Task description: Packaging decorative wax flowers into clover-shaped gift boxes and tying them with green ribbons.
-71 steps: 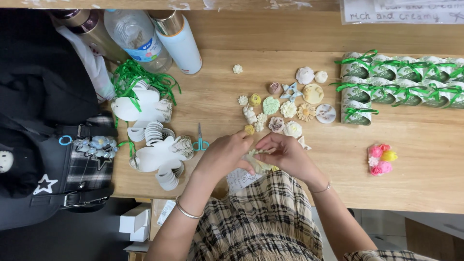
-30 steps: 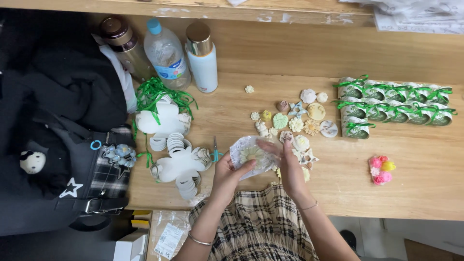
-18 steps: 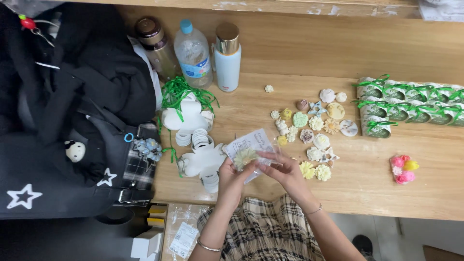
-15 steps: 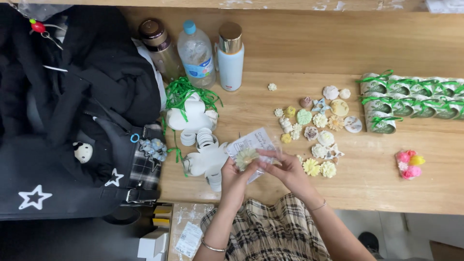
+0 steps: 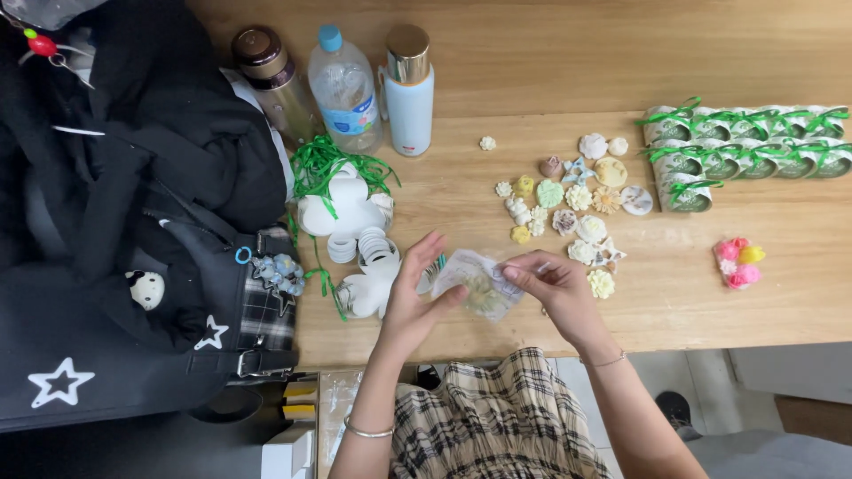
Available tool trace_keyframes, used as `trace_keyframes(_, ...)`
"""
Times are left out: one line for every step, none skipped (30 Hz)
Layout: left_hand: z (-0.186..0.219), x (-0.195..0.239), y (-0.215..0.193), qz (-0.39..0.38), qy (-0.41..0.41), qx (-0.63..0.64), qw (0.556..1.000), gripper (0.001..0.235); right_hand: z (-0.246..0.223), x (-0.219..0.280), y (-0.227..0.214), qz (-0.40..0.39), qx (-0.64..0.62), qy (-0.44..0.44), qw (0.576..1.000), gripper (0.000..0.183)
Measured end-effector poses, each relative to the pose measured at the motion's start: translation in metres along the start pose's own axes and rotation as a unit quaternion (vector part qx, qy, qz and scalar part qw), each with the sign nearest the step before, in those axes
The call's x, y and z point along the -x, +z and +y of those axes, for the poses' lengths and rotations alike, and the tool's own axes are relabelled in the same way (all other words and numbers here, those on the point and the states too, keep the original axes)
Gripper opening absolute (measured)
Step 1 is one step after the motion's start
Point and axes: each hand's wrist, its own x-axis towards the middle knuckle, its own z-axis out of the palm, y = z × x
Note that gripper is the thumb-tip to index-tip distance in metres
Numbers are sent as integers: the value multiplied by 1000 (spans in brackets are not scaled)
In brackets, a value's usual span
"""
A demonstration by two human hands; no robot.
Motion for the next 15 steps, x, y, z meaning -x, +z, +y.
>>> trace_keyframes(2, -3, 1, -31, -6, -3, 1000, 67, -1, 1, -1, -7, 23, 3, 1000, 18)
trace_keyframes(4, -7, 2, -61, -12, -7, 998, 52, -2, 2, -1, -13, 46, 5, 999, 18)
trace_keyframes(0, -6, 4, -64, -12, -4, 998, 52, -5, 5, -1, -10, 47, 6, 999, 18)
trace_keyframes(-3, -6, 7, -57, -44, 6, 997, 35, -7, 7, 0, 6, 61, 29, 998, 21)
trace_keyframes(-6, -6, 9, -51, -75, 15, 996, 23, -10, 9, 1, 21, 73, 51, 996, 25)
trace_keyframes(-6, -4, 11, -53, -75, 16, 996, 23, -18, 11, 4, 24, 74, 51, 996, 25)
trace_keyframes(-6, -3, 13, -25, -85, 40, 995, 21, -26, 13, 8, 40, 32, 18, 999, 36)
trace_keyframes(-5, -1, 14, 3, -95, 63, 994, 20, -35, 15, 12, 55, -9, -16, 998, 47)
trace_keyframes(-4, 1, 16, 1, -95, 63, 993, 20, -30, 17, 11, 57, -9, -16, 998, 47)
trace_keyframes(-2, 3, 17, 15, -88, 58, 994, 19, -26, 18, 9, 77, -15, -46, 996, 50)
trace_keyframes(0, 5, 18, 29, -80, 51, 995, 18, -21, 19, 9, 96, -21, -78, 992, 54)
trace_keyframes(6, 5, 18, 27, -80, 50, 995, 18, -35, 21, 15, 98, -22, -78, 992, 54)
trace_keyframes(11, 5, 18, 23, -39, 0, 999, 16, -50, 23, 21, 97, 109, -160, 976, 46)
trace_keyframes(15, 5, 18, 19, 1, -50, 999, 15, -64, 25, 27, 93, 238, -237, 937, 39)
trace_keyframes(24, 4, 21, 16, 1, -49, 999, 15, -72, 26, 29, 96, 239, -237, 937, 39)
